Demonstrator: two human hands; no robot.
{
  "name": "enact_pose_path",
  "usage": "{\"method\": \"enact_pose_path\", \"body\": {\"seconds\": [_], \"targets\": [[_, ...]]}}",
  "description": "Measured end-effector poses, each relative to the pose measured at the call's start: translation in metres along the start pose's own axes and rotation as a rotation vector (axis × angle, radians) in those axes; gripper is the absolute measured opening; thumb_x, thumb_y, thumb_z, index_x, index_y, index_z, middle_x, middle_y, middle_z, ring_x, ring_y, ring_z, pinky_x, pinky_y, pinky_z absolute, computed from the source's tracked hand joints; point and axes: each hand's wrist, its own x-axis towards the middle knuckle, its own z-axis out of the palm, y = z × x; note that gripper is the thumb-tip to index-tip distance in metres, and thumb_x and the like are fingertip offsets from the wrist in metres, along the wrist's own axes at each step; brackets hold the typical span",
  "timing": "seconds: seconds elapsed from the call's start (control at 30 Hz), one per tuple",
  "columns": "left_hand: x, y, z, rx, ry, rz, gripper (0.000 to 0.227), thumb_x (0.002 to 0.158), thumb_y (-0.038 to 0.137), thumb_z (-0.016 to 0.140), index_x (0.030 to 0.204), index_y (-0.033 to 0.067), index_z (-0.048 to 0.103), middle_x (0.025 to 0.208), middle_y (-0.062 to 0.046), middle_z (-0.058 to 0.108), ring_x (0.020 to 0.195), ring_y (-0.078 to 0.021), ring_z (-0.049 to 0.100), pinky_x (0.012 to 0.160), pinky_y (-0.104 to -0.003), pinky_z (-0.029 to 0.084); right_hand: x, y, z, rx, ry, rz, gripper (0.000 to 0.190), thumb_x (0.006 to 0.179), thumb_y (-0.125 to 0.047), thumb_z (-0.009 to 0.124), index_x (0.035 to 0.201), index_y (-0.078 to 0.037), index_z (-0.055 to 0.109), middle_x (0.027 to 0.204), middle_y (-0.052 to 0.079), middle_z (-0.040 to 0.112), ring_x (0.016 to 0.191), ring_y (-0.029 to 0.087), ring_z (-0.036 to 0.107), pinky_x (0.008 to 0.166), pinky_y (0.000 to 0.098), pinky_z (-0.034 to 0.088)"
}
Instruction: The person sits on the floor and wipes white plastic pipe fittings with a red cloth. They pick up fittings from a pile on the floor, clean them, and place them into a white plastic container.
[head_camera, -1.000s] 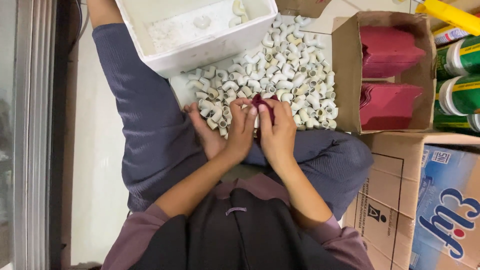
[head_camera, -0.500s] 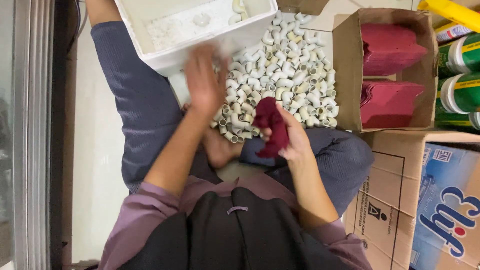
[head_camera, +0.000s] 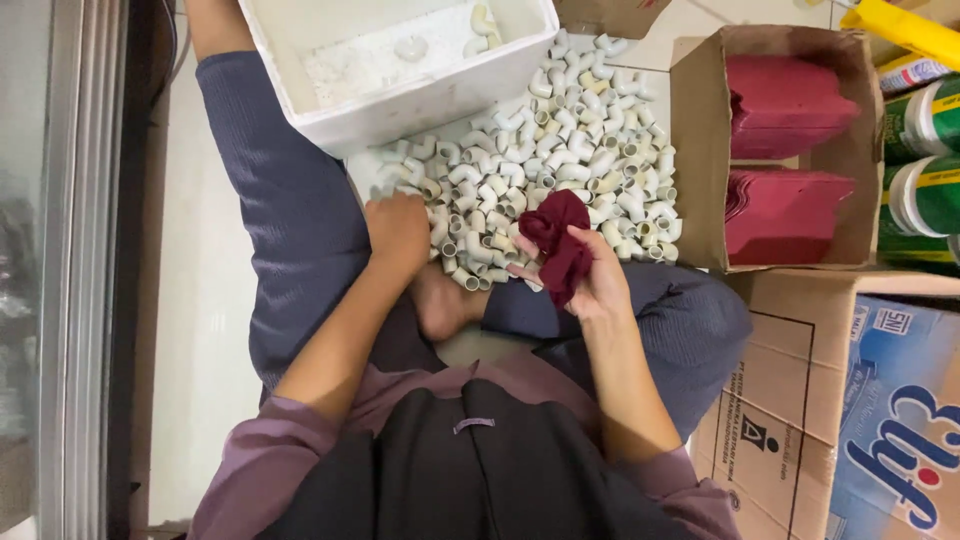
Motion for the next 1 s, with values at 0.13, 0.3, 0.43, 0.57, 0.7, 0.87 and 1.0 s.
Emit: {"method": "enact_pose_path", "body": {"seconds": [0.13, 0.3, 0.43, 0.57, 0.7, 0.87, 1.0], "targets": [[-0.007, 0.005, -0.015, -0.054, -0.104, -0.010, 0.012, 0.092, 0.014, 0.068, 0.103, 0.0092, 0.068, 0.088, -0.008, 0.067, 0.072, -0.0227, 0.065, 0.071, -0.038, 0.039, 0.044, 0.011, -0.054, -0.042, 0.052, -0.024, 0.037, 0.090, -0.019, 0.072, 0.119, 0.002, 0.061, 0.108, 0.024, 0.072, 0.096, 0.041, 0.074, 0.089, 0.0607, 0.058], [-0.046, 0.035, -0.129, -0.796, -0.075, 0.004, 0.022, 0.100, 0.032, 0.063, 0.114, 0.0147, 0.061, 0.111, -0.011, 0.064, 0.110, -0.0366, 0.064, 0.107, -0.073, 0.021, 0.033, 0.019, -0.032, -0.520, 0.105, -0.365, 0.049, 0.105, -0.035, 0.059, 0.145, -0.008, 0.051, 0.130, 0.023, 0.062, 0.114, 0.039, 0.067, 0.096, 0.0551, 0.055], [-0.053, 0.059, -0.134, -1.336, 0.019, 0.182, 0.023, 0.095, 0.026, 0.075, 0.111, 0.0118, 0.069, 0.099, -0.013, 0.064, 0.095, -0.0355, 0.068, 0.093, -0.052, 0.047, 0.027, 0.036, -0.026, -0.561, -0.023, -0.317, 0.048, 0.106, -0.034, 0.053, 0.143, -0.003, 0.054, 0.131, 0.021, 0.064, 0.115, 0.033, 0.066, 0.100, 0.0561, 0.053], [-0.052, 0.060, -0.129, -1.578, 0.100, 0.257, 0.024, 0.087, 0.022, 0.084, 0.107, 0.0114, 0.076, 0.087, -0.006, 0.061, 0.084, -0.0202, 0.062, 0.087, -0.035, 0.049, 0.060, 0.038, -0.082, -0.411, -0.269, -0.278, 0.040, 0.101, -0.019, 0.063, 0.135, 0.001, 0.061, 0.116, 0.025, 0.071, 0.099, 0.033, 0.074, 0.084, 0.0509, 0.061], [-0.060, 0.071, -0.129, -1.936, -0.024, 0.079, 0.027, 0.084, 0.017, 0.086, 0.108, 0.0073, 0.077, 0.082, -0.002, 0.064, 0.081, -0.0080, 0.056, 0.084, -0.026, 0.048, 0.047, 0.036, -0.074, -0.398, -0.301, -0.320, 0.038, 0.097, -0.017, 0.068, 0.131, -0.002, 0.061, 0.108, 0.019, 0.075, 0.086, 0.024, 0.076, 0.067, 0.0373, 0.064], [-0.061, 0.074, -0.124, -2.044, -0.042, -0.052, 0.027, 0.086, 0.018, 0.085, 0.109, 0.0064, 0.078, 0.093, -0.006, 0.072, 0.086, -0.0076, 0.058, 0.083, -0.025, 0.050, 0.027, 0.044, -0.049, -0.308, -0.396, -0.242, 0.036, 0.098, -0.024, 0.065, 0.131, -0.008, 0.060, 0.089, 0.018, 0.069, 0.051, 0.021, 0.062, 0.047, 0.0322, 0.052], [-0.060, 0.076, -0.119, -2.091, -0.061, -0.194, 0.040, 0.087, 0.024, 0.085, 0.119, 0.0044, 0.072, 0.105, -0.008, 0.074, 0.093, -0.0114, 0.063, 0.087, -0.029, 0.052, 0.034, 0.051, -0.040, -0.306, -0.271, -0.327, 0.026, 0.100, -0.022, 0.065, 0.122, -0.009, 0.065, 0.087, 0.016, 0.068, 0.054, 0.022, 0.062, 0.052, 0.0306, 0.049]]}}
